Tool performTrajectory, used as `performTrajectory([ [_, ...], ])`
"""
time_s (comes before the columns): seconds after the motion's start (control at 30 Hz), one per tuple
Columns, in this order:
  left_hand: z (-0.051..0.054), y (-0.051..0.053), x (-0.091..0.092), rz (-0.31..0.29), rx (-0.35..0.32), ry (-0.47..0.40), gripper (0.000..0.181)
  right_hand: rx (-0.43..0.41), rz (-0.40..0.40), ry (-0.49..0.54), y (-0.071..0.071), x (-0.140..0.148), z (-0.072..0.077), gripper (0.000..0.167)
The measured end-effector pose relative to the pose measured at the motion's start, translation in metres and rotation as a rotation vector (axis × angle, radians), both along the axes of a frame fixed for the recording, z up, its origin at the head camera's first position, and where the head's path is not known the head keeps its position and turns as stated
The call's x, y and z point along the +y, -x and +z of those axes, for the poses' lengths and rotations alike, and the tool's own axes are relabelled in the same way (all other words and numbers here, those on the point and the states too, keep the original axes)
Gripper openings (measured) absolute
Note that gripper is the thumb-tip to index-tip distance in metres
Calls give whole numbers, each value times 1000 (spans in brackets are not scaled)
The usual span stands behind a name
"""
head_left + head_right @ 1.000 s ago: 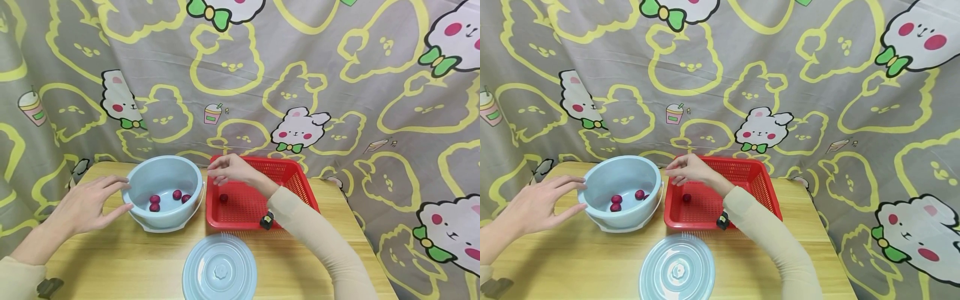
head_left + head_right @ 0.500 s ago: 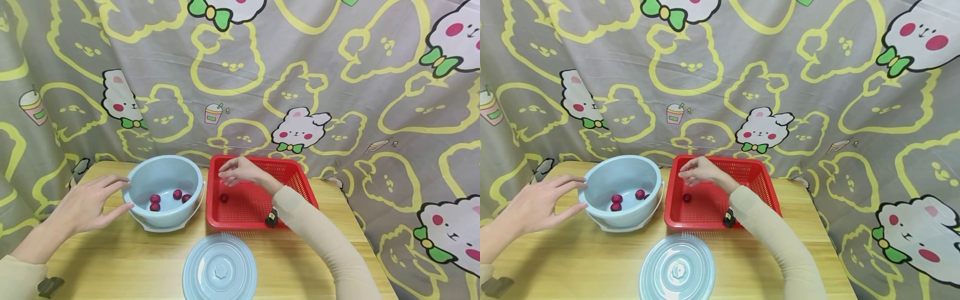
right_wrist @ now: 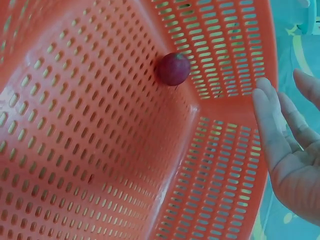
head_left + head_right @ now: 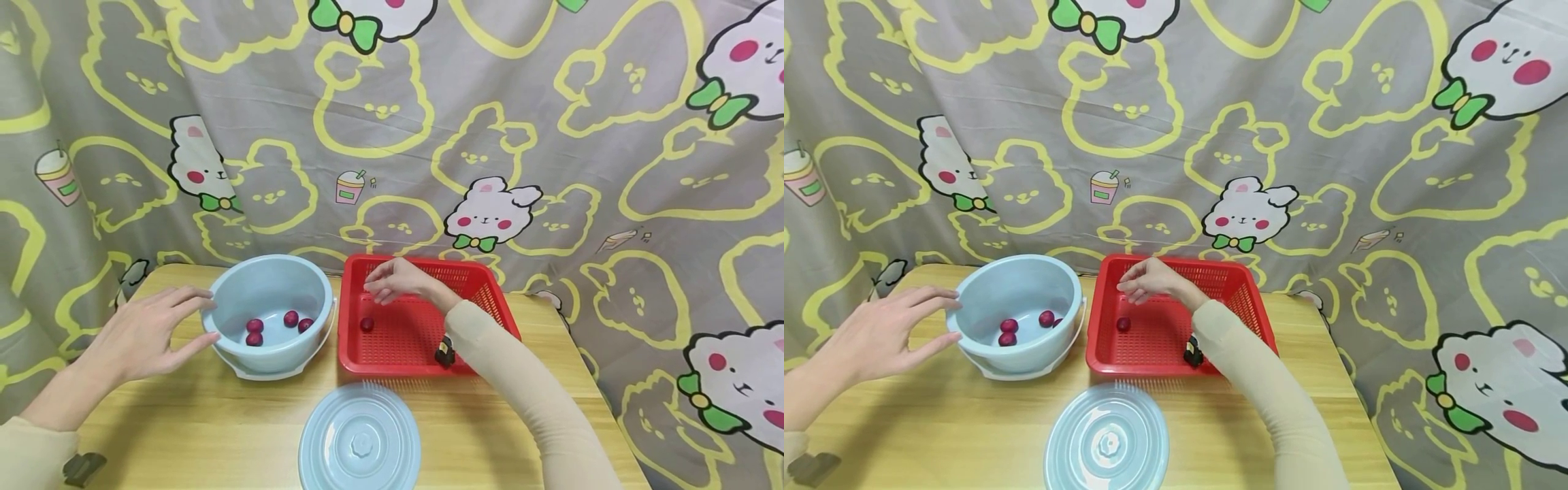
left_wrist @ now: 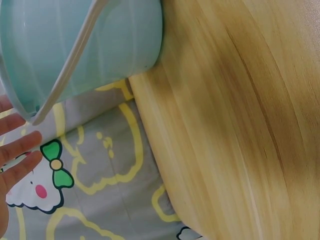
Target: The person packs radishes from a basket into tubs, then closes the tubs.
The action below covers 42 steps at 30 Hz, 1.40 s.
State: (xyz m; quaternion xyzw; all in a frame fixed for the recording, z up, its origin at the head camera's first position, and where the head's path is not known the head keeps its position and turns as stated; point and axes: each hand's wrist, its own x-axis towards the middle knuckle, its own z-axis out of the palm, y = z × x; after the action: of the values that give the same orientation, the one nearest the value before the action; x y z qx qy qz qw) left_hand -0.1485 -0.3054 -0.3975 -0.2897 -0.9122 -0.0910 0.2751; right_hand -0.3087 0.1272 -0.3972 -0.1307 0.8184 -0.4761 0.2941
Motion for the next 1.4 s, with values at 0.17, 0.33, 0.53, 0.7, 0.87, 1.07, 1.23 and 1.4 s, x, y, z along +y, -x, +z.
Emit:
performTrajectory([
  [0.17, 0, 0, 0, 1, 2, -2, 53, -22, 26, -52, 6, 2, -6, 32],
  [0.33, -1, -1, 0, 0, 5, -7, 53, -63, 32, -61, 12, 5, -10, 32],
  [0.53, -2, -1, 0, 1, 0, -11, 53, -70, 46, -79, 17, 8, -17, 31],
  [0.7, -2, -1, 0, 4, -5, -14, 53, -89, 53, -91, 20, 9, -27, 29],
  [0.87, -1, -1, 0, 1, -2, -17, 53, -104, 64, -104, 18, 7, -31, 28],
  [1.07, -2, -1, 0, 3, -1, -17, 53, -131, 81, -126, 19, 5, -40, 26],
  [1.23, -2, 0, 0, 11, -4, -18, 54, -141, 105, -145, 19, 5, -48, 25],
  [1.4, -2, 0, 0, 9, -4, -22, 53, -156, 121, -161, 17, 5, -52, 24],
])
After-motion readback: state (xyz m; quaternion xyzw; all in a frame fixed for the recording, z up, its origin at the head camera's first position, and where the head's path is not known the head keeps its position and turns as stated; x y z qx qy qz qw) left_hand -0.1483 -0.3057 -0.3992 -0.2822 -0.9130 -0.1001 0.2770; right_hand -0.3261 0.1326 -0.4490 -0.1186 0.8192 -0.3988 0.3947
